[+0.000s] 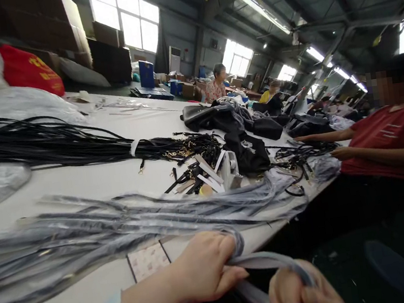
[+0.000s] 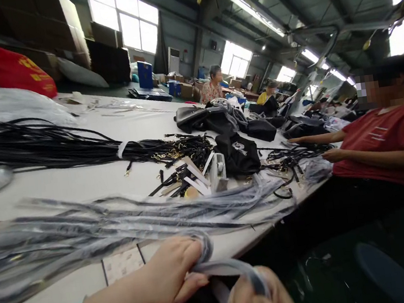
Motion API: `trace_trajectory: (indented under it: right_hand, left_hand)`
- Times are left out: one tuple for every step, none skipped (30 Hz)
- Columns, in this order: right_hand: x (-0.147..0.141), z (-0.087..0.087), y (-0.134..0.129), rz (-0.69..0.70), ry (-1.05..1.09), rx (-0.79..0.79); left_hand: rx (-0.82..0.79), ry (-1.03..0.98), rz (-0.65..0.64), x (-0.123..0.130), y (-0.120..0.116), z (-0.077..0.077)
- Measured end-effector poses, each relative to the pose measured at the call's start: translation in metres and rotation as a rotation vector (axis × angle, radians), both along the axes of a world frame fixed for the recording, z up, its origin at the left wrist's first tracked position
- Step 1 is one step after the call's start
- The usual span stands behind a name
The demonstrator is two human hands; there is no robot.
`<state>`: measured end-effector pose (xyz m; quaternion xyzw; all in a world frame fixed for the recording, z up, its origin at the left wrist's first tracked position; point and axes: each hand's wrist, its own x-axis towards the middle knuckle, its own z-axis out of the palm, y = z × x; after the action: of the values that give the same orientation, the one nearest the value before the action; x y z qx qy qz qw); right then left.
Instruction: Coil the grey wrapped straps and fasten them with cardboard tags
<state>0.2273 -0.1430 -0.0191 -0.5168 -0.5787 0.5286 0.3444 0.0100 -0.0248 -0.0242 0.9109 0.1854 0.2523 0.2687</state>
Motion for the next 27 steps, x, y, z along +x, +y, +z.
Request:
trace_trajectory:
  right_hand:
    - [0.009, 0.005, 0.002, -0.095, -0.001, 0.008]
    - [0.015, 0.007, 0.006, -0.185, -0.025, 0.022]
    - [0.019, 0.007, 0.011, -0.245, -0.065, 0.049]
    - [0.020, 0.004, 0.016, -0.283, -0.098, 0.083]
    - [0.018, -0.001, 0.020, -0.289, -0.120, 0.118]
    - [0.014, -0.008, 0.024, -0.271, -0.124, 0.152]
    - [0.009, -0.016, 0.027, -0.243, -0.114, 0.174]
    - [0.002, -0.023, 0.029, -0.220, -0.097, 0.189]
    - [-0.005, -0.030, 0.031, -0.200, -0.085, 0.196]
    - [-0.011, -0.036, 0.032, -0.184, -0.078, 0.202]
    - [-0.017, -0.040, 0.033, -0.174, -0.076, 0.210]
    - [-0.021, -0.044, 0.035, -0.169, -0.077, 0.216]
    - [-0.023, -0.047, 0.036, -0.171, -0.084, 0.216]
    - [-0.025, -0.051, 0.038, -0.172, -0.096, 0.201]
    - [-0.026, -0.056, 0.040, -0.172, -0.108, 0.167]
    - [-0.026, -0.062, 0.042, -0.168, -0.114, 0.111]
    - [-0.027, -0.069, 0.044, -0.152, -0.110, 0.044]
    - [-0.028, -0.077, 0.046, -0.127, -0.100, -0.026]
    - [-0.030, -0.086, 0.047, -0.100, -0.086, -0.093]
    - [-0.033, -0.095, 0.048, -0.070, -0.068, -0.150]
    - [-0.036, -0.102, 0.049, -0.044, -0.042, -0.192]
    - [-0.040, -0.109, 0.049, -0.030, -0.004, -0.221]
    - [-0.043, -0.113, 0.049, -0.036, 0.050, -0.233]
    - [-0.046, -0.116, 0.049, -0.060, 0.119, -0.231]
    - [-0.047, -0.117, 0.049, -0.098, 0.194, -0.214]
    - [-0.046, -0.117, 0.049, -0.145, 0.261, -0.186]
    - [-0.044, -0.115, 0.049, -0.191, 0.309, -0.153]
  left_hand:
    - [-0.073, 0.021, -0.024, 0.002, -0.003, 0.002]
    - [-0.195, 0.022, -0.042, 0.003, -0.005, 0.005]
    - [-0.351, 0.011, -0.063, 0.004, -0.007, 0.009]
    - [-0.528, -0.010, -0.089, 0.004, -0.007, 0.012]
    - [-0.703, -0.030, -0.121, 0.004, -0.008, 0.015]
    - [-0.854, -0.051, -0.150, 0.003, -0.008, 0.017]
    - [-0.974, -0.072, -0.171, 0.003, -0.008, 0.019]
    - [-1.060, -0.095, -0.181, 0.002, -0.009, 0.019]
    - [-1.123, -0.118, -0.185, 0.001, -0.009, 0.019]
    - [-1.172, -0.145, -0.184, 0.000, -0.009, 0.019]
    - [-1.212, -0.171, -0.173, 0.000, -0.008, 0.018]
    - [-1.250, -0.193, -0.153, -0.001, -0.007, 0.017]
    - [-1.282, -0.212, -0.130, -0.001, -0.006, 0.016]
    - [-1.307, -0.237, -0.106, -0.001, -0.004, 0.016]
    - [-1.326, -0.265, -0.087, -0.001, -0.001, 0.015]
    - [-1.339, -0.300, -0.074, -0.002, 0.001, 0.016]
    - [-1.348, -0.338, -0.070, -0.002, 0.004, 0.016]
    - [-1.358, -0.383, -0.072, -0.003, 0.007, 0.018]
    - [-1.369, -0.433, -0.071, -0.005, 0.011, 0.019]
    - [-1.380, -0.488, -0.065, -0.007, 0.014, 0.021]
    - [-1.392, -0.546, -0.054, -0.010, 0.017, 0.024]
    - [-1.410, -0.604, -0.036, -0.014, 0.020, 0.027]
    - [-1.431, -0.660, -0.013, -0.019, 0.024, 0.030]
    - [-1.450, -0.714, 0.013, -0.024, 0.027, 0.034]
    - [-1.467, -0.768, 0.035, -0.029, 0.031, 0.038]
    - [-1.481, -0.821, 0.050, -0.035, 0.035, 0.042]
    - [-1.492, -0.876, 0.058, -0.040, 0.039, 0.047]
